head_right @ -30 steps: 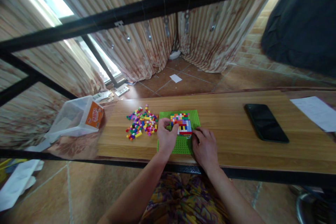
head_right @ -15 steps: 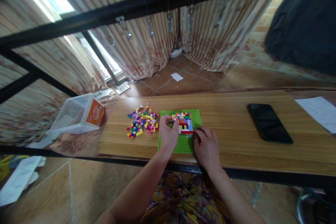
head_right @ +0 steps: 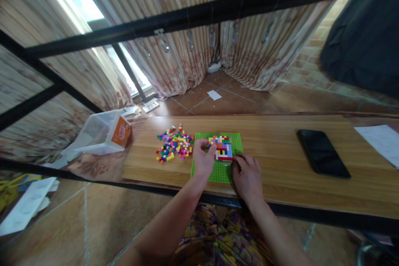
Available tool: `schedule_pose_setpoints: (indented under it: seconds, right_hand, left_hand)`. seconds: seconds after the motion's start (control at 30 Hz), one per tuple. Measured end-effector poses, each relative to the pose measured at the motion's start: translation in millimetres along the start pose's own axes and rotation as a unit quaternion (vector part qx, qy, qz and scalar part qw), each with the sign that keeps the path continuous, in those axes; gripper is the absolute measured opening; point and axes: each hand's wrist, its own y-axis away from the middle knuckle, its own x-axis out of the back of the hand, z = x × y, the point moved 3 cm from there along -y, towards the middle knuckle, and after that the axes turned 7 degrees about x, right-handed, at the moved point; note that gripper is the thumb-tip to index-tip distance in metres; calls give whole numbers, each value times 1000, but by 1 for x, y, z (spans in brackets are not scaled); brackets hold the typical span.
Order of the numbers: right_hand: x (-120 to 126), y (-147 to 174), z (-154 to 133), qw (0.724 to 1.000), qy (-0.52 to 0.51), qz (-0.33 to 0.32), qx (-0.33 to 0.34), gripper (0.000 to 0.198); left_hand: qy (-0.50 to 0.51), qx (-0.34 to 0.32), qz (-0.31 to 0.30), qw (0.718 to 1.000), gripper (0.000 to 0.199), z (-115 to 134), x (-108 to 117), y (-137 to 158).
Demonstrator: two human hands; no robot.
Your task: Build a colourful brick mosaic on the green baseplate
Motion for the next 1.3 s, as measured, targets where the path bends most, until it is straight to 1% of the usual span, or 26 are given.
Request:
schedule_pose_setpoints:
  seconds: [0.1,0.2,0.3,0.37,0.43,0.53,0.6,0.67,0.73,0.8,0.93,1.03,1.2,1.3]
  right_hand:
    - [0,0,0,1000,4,6,10,24]
    - [1,0,-1,1000,2,8,12,24]
    - [1,0,0,1000,-2,9,9,24]
    - [1,1,0,1000,-1,8,6,24]
    - [0,1,1,1000,0,9,6,23]
    - [0,1,2,1000,0,12,10,23]
    - [0,1,3,1000,-1,15,11,24]
    - [0,2,3,1000,-3,18,12,24]
    - [0,2,4,1000,-4,16,16,24]
    - [0,2,4,1000,-2,11,18,25]
    - [0,2,5,1000,-1,6,9,25]
    - [-1,2,5,1000,-6,5,7,25]
    - [-1,2,5,1000,-8,10,2,24]
    - [-1,2,5,1000,-11,6,3,25]
  left_hand:
    - [16,0,-23,1000,28,-3,7,2]
    - [8,-19,-35,999,36,-7,24,8]
    - [-13,-45,-63,997,28,-14,49,17]
    - [-23,-54,-70,996,26,-19,68,21]
    - [-35,-62,-55,996,22,-25,87,21]
    - [-79,-68,0,995,16,-29,114,15]
    - [-124,-84,25,988,16,-29,126,9]
    - [-176,-108,35,978,20,-28,134,5]
    - [-227,-129,32,965,22,-27,136,2]
    - [-267,-143,19,953,21,-26,133,1]
    - [-316,-153,1,936,12,-26,123,0]
    - [-347,-159,-6,924,11,-26,118,-1]
    - [-365,-154,-10,918,12,-25,116,-4]
    - [-368,-163,-10,915,12,-25,115,-4]
